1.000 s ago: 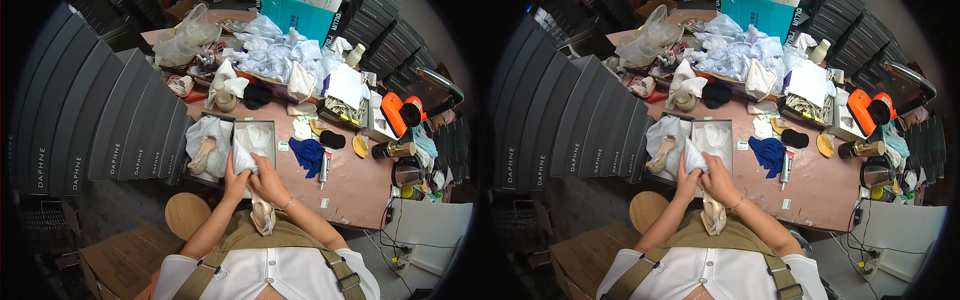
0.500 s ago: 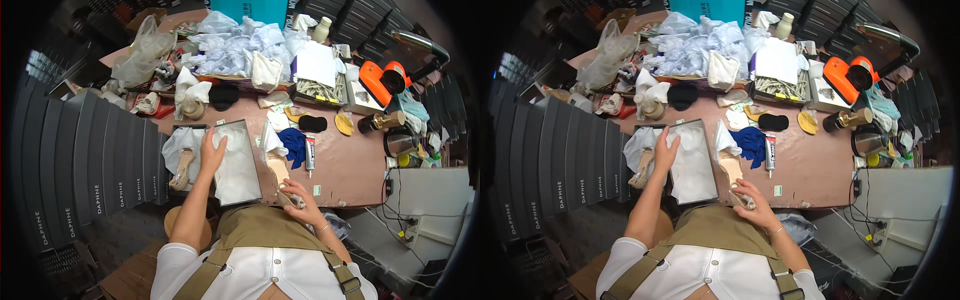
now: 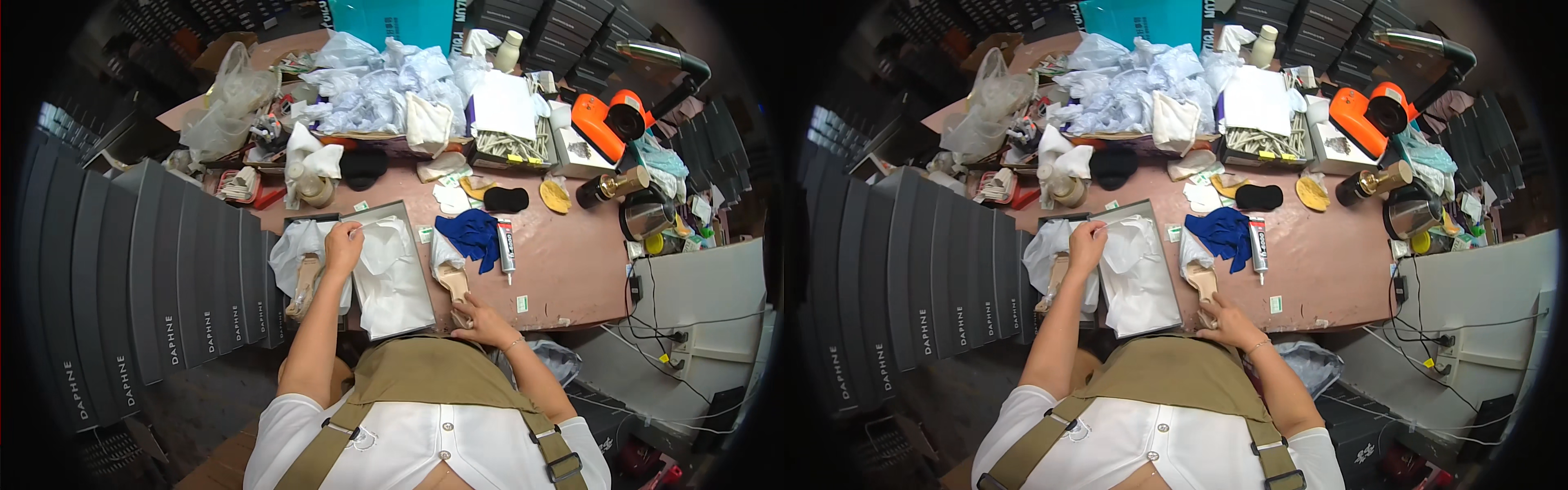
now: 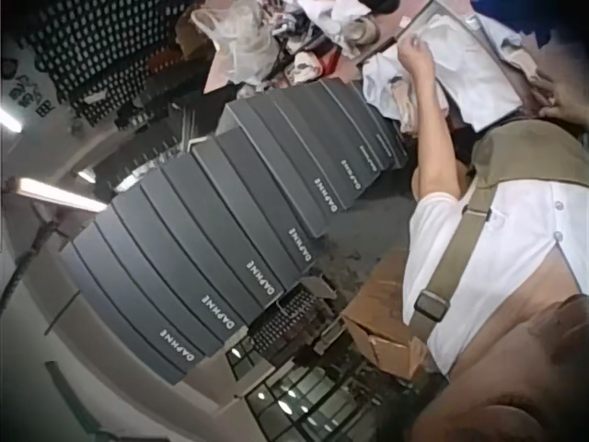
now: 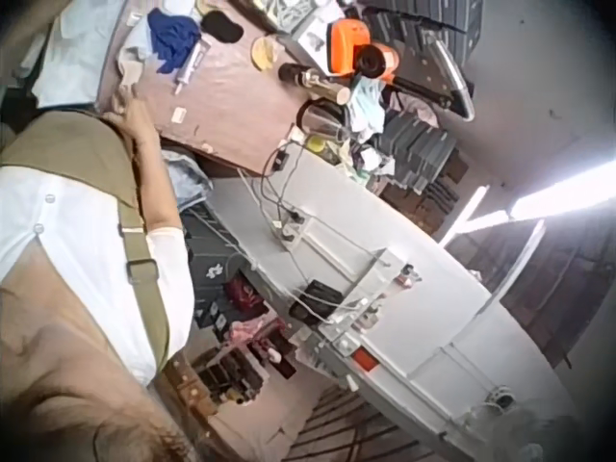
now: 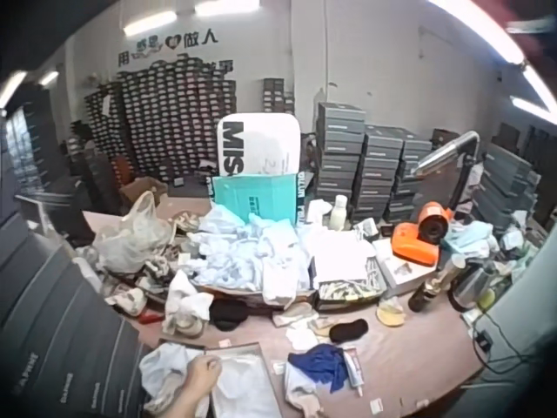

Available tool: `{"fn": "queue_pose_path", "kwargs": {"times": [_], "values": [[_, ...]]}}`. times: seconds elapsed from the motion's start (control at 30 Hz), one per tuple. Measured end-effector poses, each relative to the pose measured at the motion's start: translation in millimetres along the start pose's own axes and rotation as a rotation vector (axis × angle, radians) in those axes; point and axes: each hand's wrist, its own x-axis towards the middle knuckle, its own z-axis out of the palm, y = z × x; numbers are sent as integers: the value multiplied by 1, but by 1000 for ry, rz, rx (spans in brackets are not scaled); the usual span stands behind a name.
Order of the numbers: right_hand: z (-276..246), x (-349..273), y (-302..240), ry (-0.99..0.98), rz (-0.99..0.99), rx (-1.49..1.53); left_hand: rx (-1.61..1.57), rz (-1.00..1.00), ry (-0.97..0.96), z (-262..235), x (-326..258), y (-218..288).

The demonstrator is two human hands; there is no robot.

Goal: Packing a pair of high-heeled shoes into a box with tissue paper.

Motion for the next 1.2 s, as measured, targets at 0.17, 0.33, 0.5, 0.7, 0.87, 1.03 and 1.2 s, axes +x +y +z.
{"fn": "queue_pose_path", "kwargs": {"times": [0.17,0.33,0.5,0.7,0.87,1.03,1.2], "values": [[-48,-20,-25,55,134,737,94,236,267,-46,0,24],[-126,-56,-130,8,-109,1405,-237,129,288,-68,13,87],[-112,-35,-160,40,-76,1454,-541,211,321,-78,-15,150],[-54,4,-105,223,25,2189,-324,193,125,-77,-33,134],[-30,-30,-79,154,-68,2329,-351,383,-8,-56,-37,142],[-30,-36,-82,163,-95,2302,-405,373,-183,-44,-63,172],[-47,-24,-152,575,-22,2092,-385,876,-206,-42,-107,207]]}}
